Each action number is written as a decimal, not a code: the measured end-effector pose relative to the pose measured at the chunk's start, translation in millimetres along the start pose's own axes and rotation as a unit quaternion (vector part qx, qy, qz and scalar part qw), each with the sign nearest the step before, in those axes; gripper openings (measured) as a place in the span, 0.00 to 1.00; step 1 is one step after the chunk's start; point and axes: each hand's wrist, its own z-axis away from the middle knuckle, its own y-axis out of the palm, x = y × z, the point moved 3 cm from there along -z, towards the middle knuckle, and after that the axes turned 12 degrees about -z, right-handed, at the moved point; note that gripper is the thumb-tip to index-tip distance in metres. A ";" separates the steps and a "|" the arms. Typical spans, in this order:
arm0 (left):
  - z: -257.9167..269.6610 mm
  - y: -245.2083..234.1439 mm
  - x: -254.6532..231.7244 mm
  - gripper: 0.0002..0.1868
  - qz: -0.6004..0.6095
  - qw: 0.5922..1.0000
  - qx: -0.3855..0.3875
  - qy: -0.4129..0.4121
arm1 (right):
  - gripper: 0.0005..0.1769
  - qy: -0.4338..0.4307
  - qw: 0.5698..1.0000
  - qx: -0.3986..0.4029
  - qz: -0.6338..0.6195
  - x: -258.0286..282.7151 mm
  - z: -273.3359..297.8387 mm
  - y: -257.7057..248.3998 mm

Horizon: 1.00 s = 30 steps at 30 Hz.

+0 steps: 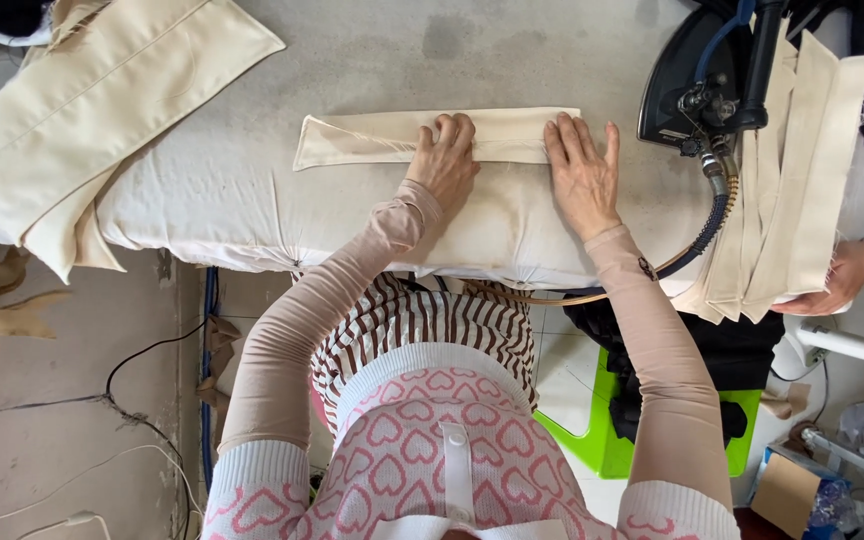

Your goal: The person irons multiple pieces of light-colored fabric on a padded ironing table. They repeatedly fold the fabric edges, press them with a steam iron, and stack the finished pieces. The person also briefly reaches down to adjust a cable on the floor.

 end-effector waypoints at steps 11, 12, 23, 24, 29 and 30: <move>-35.1 0.2 -49.5 0.54 -0.006 0.997 0.072 -0.013 | 0.18 0.063 0.995 0.010 -0.080 0.5 0.3 0.8; -37.8 -12.2 -48.2 0.55 -0.032 0.992 0.120 -0.010 | 0.18 0.079 0.991 0.017 -0.106 3.6 -1.9 -5.9; -42.2 -30.3 -47.0 0.54 -0.129 0.971 0.203 0.004 | 0.16 0.104 0.988 -0.064 -0.098 -83.0 -27.2 -67.5; -41.9 -32.5 -45.6 0.54 -0.138 0.970 0.198 0.005 | 0.20 0.173 0.975 -0.130 -0.056 -115.2 -27.6 -71.3; -43.6 -34.1 -44.6 0.54 -0.148 0.970 0.195 0.007 | 0.36 0.506 0.848 -0.069 -0.140 -235.9 -22.3 -32.2; -42.9 -33.7 -44.6 0.54 -0.143 0.968 0.204 0.012 | 0.31 0.487 0.864 -0.097 -0.087 -245.5 -21.6 -22.2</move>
